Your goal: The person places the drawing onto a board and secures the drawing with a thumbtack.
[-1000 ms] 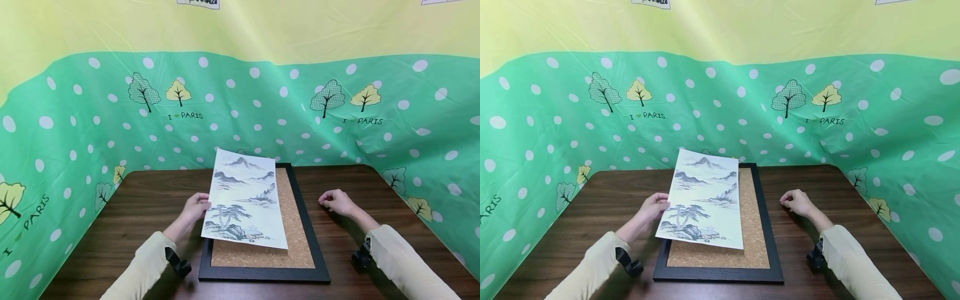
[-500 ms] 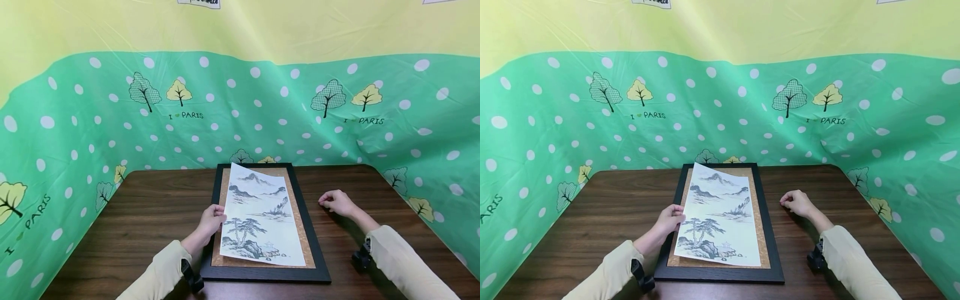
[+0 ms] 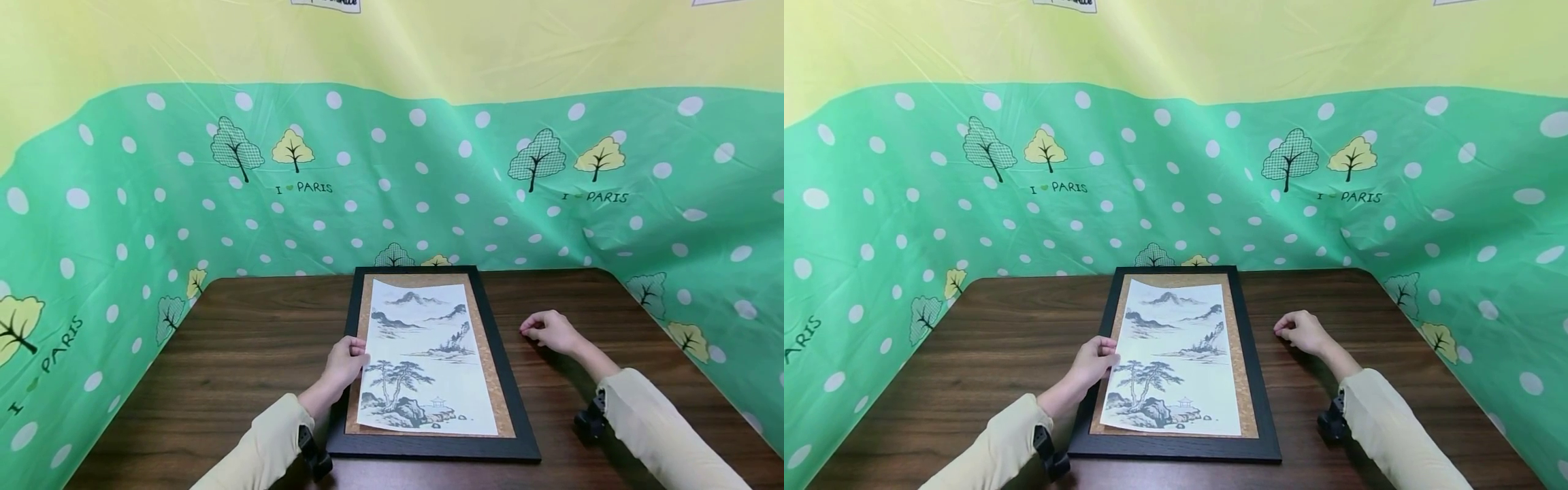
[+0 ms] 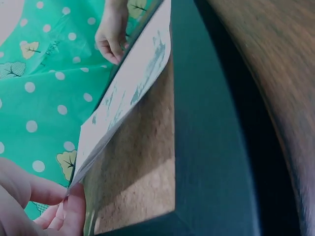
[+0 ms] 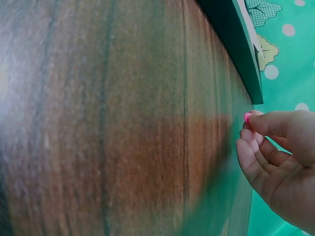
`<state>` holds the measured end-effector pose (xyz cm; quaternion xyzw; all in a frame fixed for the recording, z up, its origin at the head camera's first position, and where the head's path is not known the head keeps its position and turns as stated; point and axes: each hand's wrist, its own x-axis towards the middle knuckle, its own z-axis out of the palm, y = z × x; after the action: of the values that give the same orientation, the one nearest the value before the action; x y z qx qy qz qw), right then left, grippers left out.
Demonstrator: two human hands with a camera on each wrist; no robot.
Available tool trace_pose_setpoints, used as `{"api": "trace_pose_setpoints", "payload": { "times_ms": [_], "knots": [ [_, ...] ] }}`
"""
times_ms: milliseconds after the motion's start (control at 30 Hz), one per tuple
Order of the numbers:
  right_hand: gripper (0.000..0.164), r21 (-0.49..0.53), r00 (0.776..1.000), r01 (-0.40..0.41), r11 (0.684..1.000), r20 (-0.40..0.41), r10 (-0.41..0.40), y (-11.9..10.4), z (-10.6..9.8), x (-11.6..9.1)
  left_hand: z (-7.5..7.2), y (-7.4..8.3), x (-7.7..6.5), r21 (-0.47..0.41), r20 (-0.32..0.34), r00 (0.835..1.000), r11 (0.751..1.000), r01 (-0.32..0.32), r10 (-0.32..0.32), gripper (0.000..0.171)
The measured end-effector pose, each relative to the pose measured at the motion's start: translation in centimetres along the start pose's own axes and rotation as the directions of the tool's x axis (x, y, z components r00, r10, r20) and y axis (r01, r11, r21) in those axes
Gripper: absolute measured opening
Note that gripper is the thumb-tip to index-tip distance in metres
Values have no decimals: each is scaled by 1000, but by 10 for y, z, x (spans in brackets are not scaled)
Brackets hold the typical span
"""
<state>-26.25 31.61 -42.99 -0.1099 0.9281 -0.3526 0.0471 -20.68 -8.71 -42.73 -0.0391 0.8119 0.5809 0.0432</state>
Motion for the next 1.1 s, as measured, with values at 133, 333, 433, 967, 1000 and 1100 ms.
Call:
{"api": "trace_pose_setpoints", "payload": {
  "times_ms": [133, 333, 433, 967, 1000, 1100],
  "knots": [
    [12, 0, 1000, 3, 1000, 2, -3, 0, -1, 0, 0, -3, 2, 40, 7, 1000, 999, -27, 26, 23],
    [12, 3, 1000, -3, 1000, 2, 3, -1, -2, -1, -3, -5, 3, 74, 30, 999, 996, -47, 45, 26],
    [12, 5, 1000, -3, 1000, 1, 3, -1, -3, -1, -7, -4, 4, 83, 41, 997, 995, -63, 59, 30],
    [12, 0, 1000, 28, 1000, -5, -28, 0, -6, 0, -57, -17, 34, 427, 274, 912, 811, -401, 306, 62],
    [12, 1, 1000, 28, 1000, -4, -28, -1, -6, 0, -58, -19, 35, 435, 285, 908, 803, -407, 305, 64],
    [12, 12, 1000, 26, 1000, -7, -26, -3, -5, -1, -62, -24, 39, 461, 310, 902, 781, -420, 302, 70]
  ]
}}
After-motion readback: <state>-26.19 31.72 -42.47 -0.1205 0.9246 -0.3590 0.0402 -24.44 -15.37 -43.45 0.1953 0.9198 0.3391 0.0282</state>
